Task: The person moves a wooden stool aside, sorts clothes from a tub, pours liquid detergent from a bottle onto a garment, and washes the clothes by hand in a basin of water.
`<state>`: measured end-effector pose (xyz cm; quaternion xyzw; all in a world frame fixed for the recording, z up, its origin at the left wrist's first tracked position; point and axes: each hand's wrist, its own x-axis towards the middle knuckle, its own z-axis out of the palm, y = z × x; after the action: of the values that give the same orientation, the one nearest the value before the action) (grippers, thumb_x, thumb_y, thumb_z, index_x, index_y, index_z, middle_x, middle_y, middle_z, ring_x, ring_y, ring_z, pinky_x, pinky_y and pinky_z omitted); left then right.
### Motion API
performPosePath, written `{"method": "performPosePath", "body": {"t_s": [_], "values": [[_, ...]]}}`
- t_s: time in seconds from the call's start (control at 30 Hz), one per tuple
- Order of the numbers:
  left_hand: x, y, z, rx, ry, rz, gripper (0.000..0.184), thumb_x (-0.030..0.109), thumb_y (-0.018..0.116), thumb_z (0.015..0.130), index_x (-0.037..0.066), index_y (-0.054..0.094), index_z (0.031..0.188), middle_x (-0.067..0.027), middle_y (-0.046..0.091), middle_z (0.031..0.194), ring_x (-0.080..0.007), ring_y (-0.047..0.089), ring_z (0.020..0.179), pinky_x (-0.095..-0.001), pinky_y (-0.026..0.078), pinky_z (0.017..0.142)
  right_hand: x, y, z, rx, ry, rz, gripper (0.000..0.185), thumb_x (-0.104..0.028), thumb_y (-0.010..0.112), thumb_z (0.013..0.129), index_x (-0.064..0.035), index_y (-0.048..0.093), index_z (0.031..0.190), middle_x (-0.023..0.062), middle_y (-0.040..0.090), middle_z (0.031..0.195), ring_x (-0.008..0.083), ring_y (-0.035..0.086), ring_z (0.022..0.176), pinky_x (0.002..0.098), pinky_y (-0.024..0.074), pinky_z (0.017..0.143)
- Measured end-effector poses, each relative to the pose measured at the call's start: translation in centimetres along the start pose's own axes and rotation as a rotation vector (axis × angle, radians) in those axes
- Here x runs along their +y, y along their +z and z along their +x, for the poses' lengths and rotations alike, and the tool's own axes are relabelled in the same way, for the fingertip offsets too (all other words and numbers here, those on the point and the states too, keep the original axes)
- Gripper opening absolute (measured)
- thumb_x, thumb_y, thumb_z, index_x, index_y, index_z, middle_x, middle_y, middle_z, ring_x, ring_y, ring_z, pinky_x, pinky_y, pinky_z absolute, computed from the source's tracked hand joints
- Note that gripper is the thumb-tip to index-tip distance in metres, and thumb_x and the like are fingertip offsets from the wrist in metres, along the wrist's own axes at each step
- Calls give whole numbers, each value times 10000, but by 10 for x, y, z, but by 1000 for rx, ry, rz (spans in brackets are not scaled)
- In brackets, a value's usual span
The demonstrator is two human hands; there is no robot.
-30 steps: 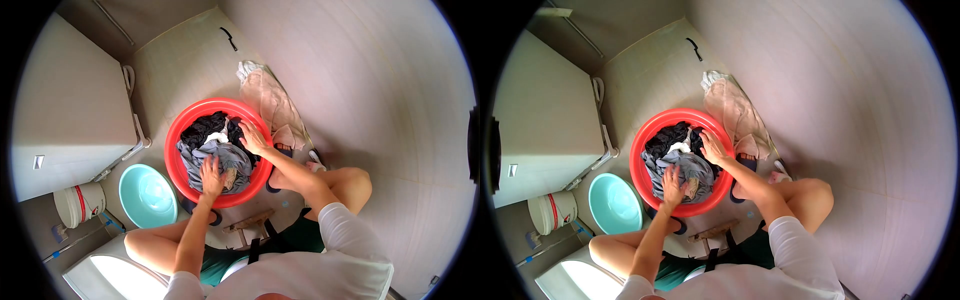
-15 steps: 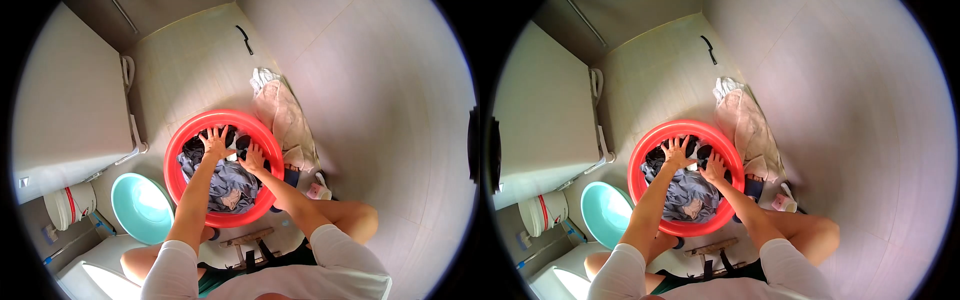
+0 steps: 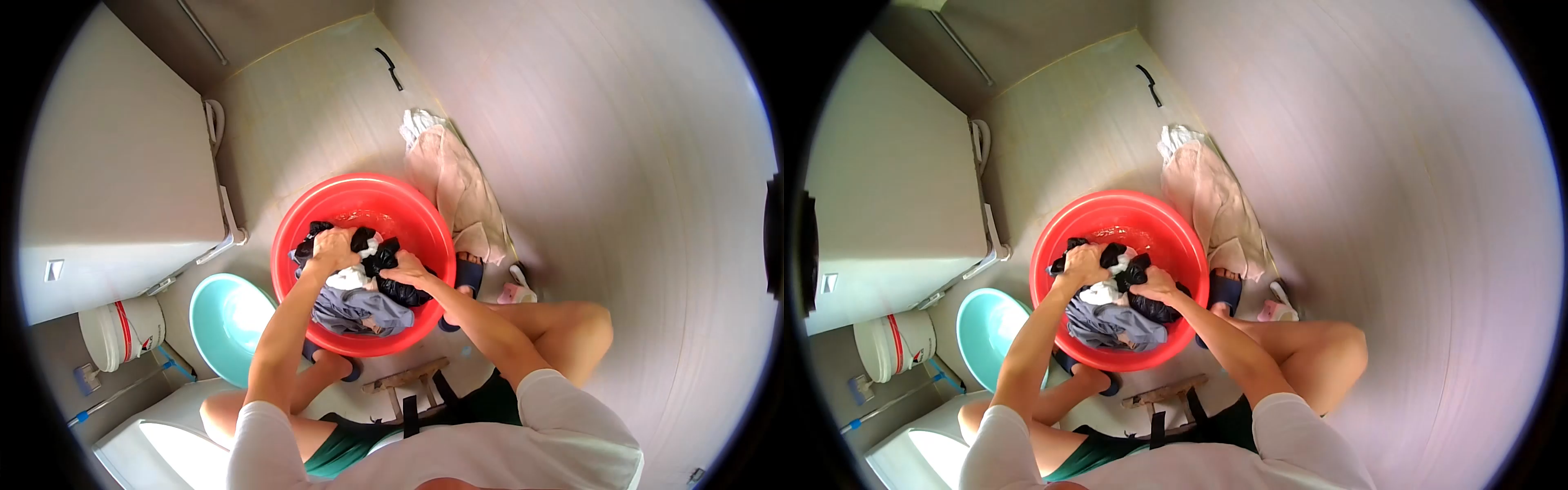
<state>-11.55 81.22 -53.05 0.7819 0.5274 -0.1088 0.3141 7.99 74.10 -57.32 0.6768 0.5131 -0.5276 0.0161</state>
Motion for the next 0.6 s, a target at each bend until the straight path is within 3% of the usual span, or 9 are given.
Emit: {"method": "performPosePath", "body": {"t_s": [0.07, 0.1, 0.2, 0.33, 0.43, 0.47, 0.6], "values": [[3, 4, -38, 97, 51, -59, 436, 244, 653, 616, 142, 637, 1040, -145, 671, 921, -302, 642, 908, -378, 504, 810, 1, 20, -12, 68, -178, -137, 599, -412, 723, 594, 36, 640, 984, 250, 644, 959, 362, 632, 925, 414, 509, 808], [4, 7, -57, 149, 90, -71, 426, 235, 663, 605, 139, 641, 1020, -141, 673, 904, -304, 645, 892, -373, 507, 799, -16, 15, -37, 60, -241, -147, 497, -368, 713, 595, 51, 633, 851, 265, 637, 842, 368, 637, 844, 417, 516, 752], [9, 19, -107, 322, 122, -28, 516, 221, 729, 535, 101, 610, 1022, -85, 658, 937, -256, 622, 896, -376, 477, 796, -34, 23, -72, 63, -378, -299, 414, -353, 722, 584, 33, 609, 681, 233, 620, 683, 380, 634, 669, 431, 524, 629], [17, 27, -164, 440, 73, -49, 539, 197, 781, 498, 89, 589, 990, -67, 626, 908, -250, 578, 888, -383, 433, 761, -43, 41, -112, 166, -555, -383, 382, -342, 743, 573, -2, 578, 635, 192, 611, 660, 363, 624, 638, 434, 509, 596], [25, 50, -194, 486, 20, -89, 507, 183, 784, 488, 98, 575, 942, -66, 608, 886, -261, 560, 867, -395, 408, 736, -40, 67, -140, 190, -500, -324, 397, -312, 757, 590, -17, 600, 804, 176, 629, 817, 349, 627, 751, 442, 516, 631], [25, 72, -205, 522, -33, -117, 513, 186, 786, 481, 104, 559, 934, -63, 598, 890, -266, 550, 862, -403, 394, 734, -27, 90, -148, 250, -522, -259, 441, -299, 765, 599, -37, 589, 908, 166, 605, 918, 335, 610, 855, 439, 520, 662], [12, 120, -207, 412, -87, -112, 573, 172, 782, 457, 111, 531, 968, -61, 559, 997, -270, 514, 952, -424, 381, 743, -10, 118, -145, 213, -483, -375, 485, -292, 773, 596, -9, 582, 940, 163, 585, 949, 335, 596, 897, 431, 523, 682]]}}
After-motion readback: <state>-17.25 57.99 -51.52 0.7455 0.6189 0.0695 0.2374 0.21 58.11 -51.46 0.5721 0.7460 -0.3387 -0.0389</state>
